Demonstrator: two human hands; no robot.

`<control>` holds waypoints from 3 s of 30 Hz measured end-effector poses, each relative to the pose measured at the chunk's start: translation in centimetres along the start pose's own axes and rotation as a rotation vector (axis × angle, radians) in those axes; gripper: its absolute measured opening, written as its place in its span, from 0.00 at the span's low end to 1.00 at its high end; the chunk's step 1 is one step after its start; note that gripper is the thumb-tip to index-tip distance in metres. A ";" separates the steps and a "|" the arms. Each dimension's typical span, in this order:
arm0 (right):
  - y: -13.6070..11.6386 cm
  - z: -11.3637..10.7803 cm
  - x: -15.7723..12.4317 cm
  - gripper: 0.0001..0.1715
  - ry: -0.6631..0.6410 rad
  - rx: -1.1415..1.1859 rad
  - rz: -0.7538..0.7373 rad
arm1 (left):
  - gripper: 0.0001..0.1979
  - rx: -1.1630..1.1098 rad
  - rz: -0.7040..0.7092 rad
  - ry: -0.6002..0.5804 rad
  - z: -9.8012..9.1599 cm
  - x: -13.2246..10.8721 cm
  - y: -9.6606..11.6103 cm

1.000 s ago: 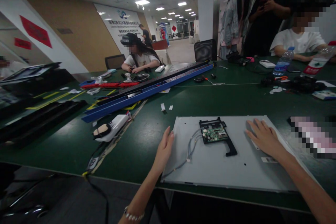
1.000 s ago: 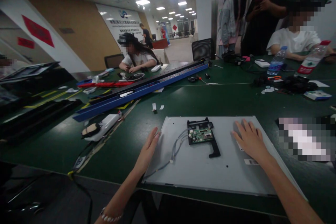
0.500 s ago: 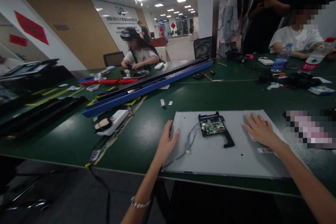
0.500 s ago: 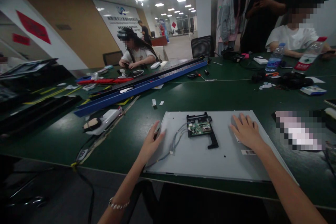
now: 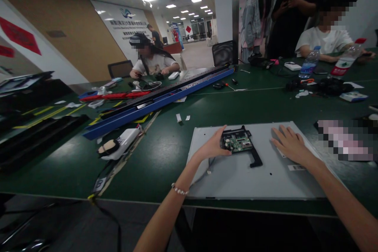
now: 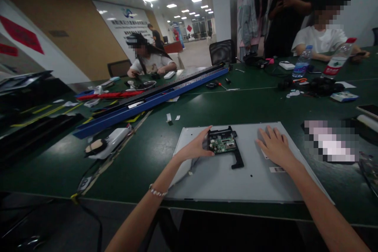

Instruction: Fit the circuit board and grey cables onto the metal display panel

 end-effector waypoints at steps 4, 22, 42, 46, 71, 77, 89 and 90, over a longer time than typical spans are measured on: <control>0.0 -0.3 0.0 0.38 -0.022 0.006 0.003 | 0.58 -0.006 0.030 0.012 0.7 0.2 -0.1; 0.5 -0.5 -0.1 0.36 0.000 -0.052 -0.027 | 0.58 0.059 0.034 -0.082 4.3 -0.9 2.8; 0.6 -0.4 -0.1 0.37 -0.002 -0.069 -0.004 | 0.16 1.166 -0.247 0.178 -14.6 2.0 -9.3; 0.5 -0.4 -0.1 0.37 0.004 -0.075 0.001 | 0.13 1.189 -0.252 0.173 -15.0 3.4 -9.8; -9.7 -6.8 2.6 0.12 0.252 0.632 -0.427 | 0.15 0.988 0.331 0.172 5.2 4.8 6.2; -8.8 -6.0 2.5 0.13 0.262 0.632 -0.394 | 0.18 0.770 0.290 0.207 5.4 4.5 5.5; -6.5 -5.5 2.4 0.13 0.250 0.414 -0.394 | 0.61 0.317 0.123 -0.314 3.4 2.3 2.7; -6.6 -5.5 2.3 0.13 0.236 0.397 -0.408 | 0.62 0.306 0.122 -0.305 3.4 2.3 2.8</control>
Point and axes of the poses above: each hand's wrist, its own x-axis towards the middle knuckle, its own z-axis out of the palm, y = z × x, the point moved 1 cm from there along x, towards the middle knuckle, and after that the axes turned 1 degree about z, right-handed, at the moved point
